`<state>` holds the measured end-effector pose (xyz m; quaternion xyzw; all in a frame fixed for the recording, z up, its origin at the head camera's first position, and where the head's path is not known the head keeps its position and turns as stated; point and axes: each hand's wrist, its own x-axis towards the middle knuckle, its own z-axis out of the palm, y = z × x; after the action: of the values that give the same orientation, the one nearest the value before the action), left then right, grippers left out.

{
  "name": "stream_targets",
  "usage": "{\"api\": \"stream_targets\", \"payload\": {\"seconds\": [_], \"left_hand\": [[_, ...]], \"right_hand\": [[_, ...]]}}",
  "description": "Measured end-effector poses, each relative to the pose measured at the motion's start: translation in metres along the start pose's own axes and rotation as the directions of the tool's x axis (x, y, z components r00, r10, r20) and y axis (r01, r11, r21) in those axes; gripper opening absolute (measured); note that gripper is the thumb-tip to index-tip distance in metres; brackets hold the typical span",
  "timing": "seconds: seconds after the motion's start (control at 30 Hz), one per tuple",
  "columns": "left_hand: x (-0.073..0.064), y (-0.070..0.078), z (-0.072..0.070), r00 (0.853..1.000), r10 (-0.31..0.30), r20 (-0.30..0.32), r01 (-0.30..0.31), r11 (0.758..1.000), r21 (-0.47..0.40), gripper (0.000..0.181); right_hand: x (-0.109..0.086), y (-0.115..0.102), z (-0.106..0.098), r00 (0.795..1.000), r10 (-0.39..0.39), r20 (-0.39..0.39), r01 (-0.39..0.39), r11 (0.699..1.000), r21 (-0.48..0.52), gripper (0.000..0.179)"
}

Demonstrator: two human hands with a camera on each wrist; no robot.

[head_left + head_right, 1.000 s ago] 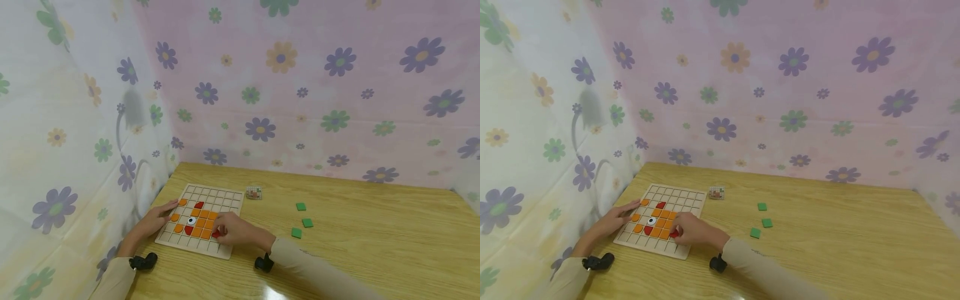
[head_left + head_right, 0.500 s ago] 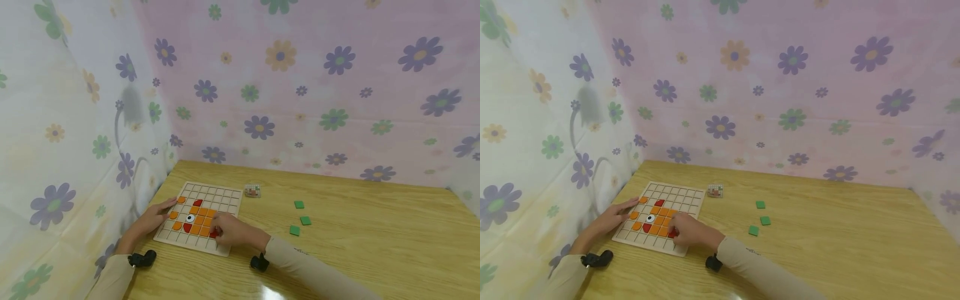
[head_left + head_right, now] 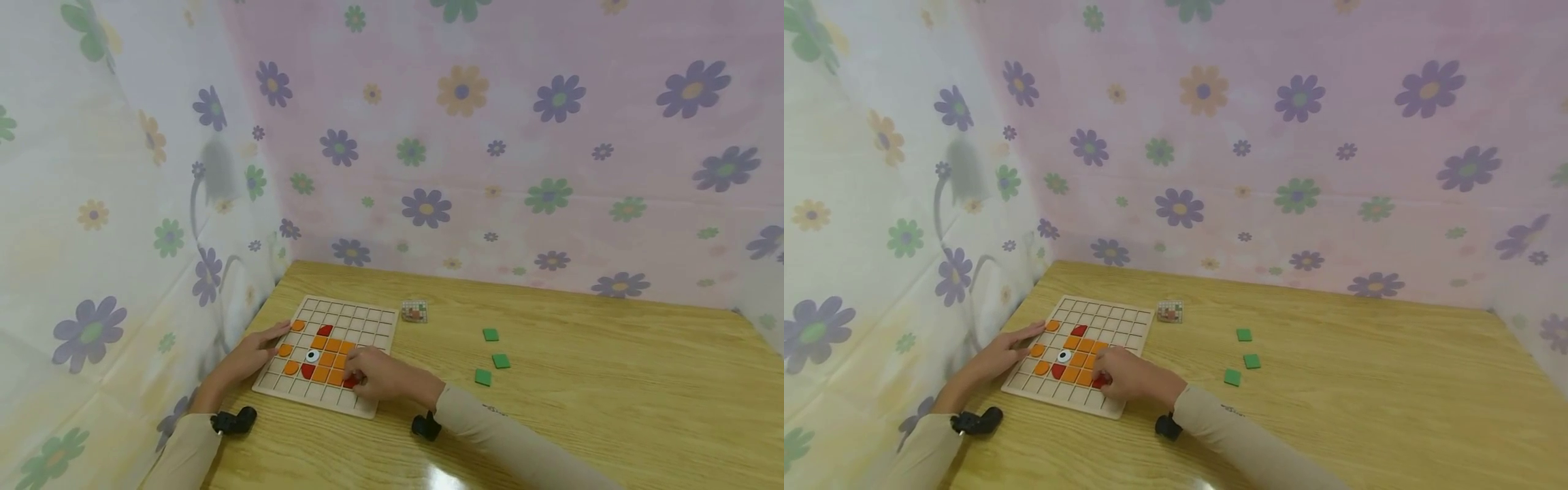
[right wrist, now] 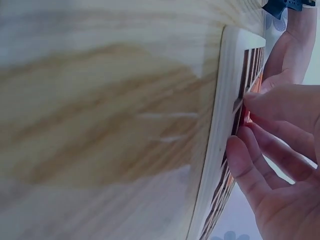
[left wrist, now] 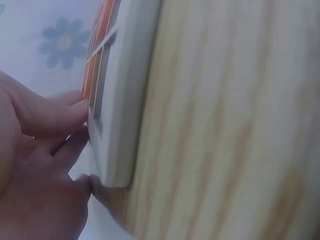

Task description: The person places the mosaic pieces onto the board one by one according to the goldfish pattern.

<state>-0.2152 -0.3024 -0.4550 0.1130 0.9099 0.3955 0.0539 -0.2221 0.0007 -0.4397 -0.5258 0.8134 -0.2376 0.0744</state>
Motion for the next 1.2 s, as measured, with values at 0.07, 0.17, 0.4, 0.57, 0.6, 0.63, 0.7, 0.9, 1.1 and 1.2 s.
{"api": "stream_targets", "payload": {"seconds": [0.07, 0.17, 0.4, 0.57, 0.6, 0.63, 0.7, 0.9, 1.1, 1.2], "left_hand": [[0.000, -0.001, 0.000, 1.000, -0.003, 0.002, 0.003, 1.000, 0.002, 0.054], [0.000, -0.002, 0.000, 1.000, -0.007, 0.003, 0.007, 1.000, 0.003, 0.054], [0.000, -0.001, 0.000, 1.000, -0.013, 0.000, 0.013, 1.000, -0.008, 0.054], [0.001, -0.002, 0.000, 1.000, -0.004, 0.007, 0.004, 1.000, -0.012, 0.054], [0.001, -0.002, 0.000, 1.000, -0.006, 0.008, 0.006, 1.000, -0.017, 0.054], [0.002, -0.003, 0.000, 1.000, -0.004, 0.012, 0.005, 1.000, -0.016, 0.054], [0.002, -0.004, 0.000, 1.000, -0.004, 0.015, 0.005, 1.000, -0.019, 0.054], [0.003, -0.005, 0.000, 1.000, -0.005, 0.011, 0.005, 1.000, -0.011, 0.054], [0.003, -0.004, 0.001, 1.000, -0.006, 0.007, 0.006, 1.000, -0.014, 0.054], [0.002, -0.004, 0.001, 1.000, -0.002, 0.005, 0.002, 1.000, -0.014, 0.054]], "right_hand": [[0.000, 0.000, -0.001, 1.000, -0.008, 0.016, 0.008, 1.000, 0.000, 0.017], [0.001, 0.001, -0.003, 0.999, -0.009, 0.044, 0.009, 1.000, -0.008, 0.017], [0.005, 0.002, -0.008, 0.995, 0.006, 0.103, -0.006, 1.000, -0.006, 0.017], [0.010, 0.004, -0.012, 0.989, 0.017, 0.149, -0.025, 0.998, 0.049, 0.018], [0.011, 0.004, -0.012, 0.987, 0.022, 0.157, -0.032, 0.998, 0.059, 0.018], [0.011, 0.005, -0.013, 0.986, 0.027, 0.165, -0.039, 0.997, 0.069, 0.018], [0.013, 0.006, -0.013, 0.984, 0.031, 0.177, -0.045, 0.996, 0.076, 0.019], [0.016, 0.009, -0.012, 0.982, 0.035, 0.185, -0.048, 0.997, 0.065, 0.017], [0.019, 0.009, -0.013, 0.978, 0.057, 0.199, -0.073, 0.995, 0.075, 0.017], [0.019, 0.010, -0.014, 0.977, 0.070, 0.204, -0.095, 0.989, 0.116, 0.017]]}}
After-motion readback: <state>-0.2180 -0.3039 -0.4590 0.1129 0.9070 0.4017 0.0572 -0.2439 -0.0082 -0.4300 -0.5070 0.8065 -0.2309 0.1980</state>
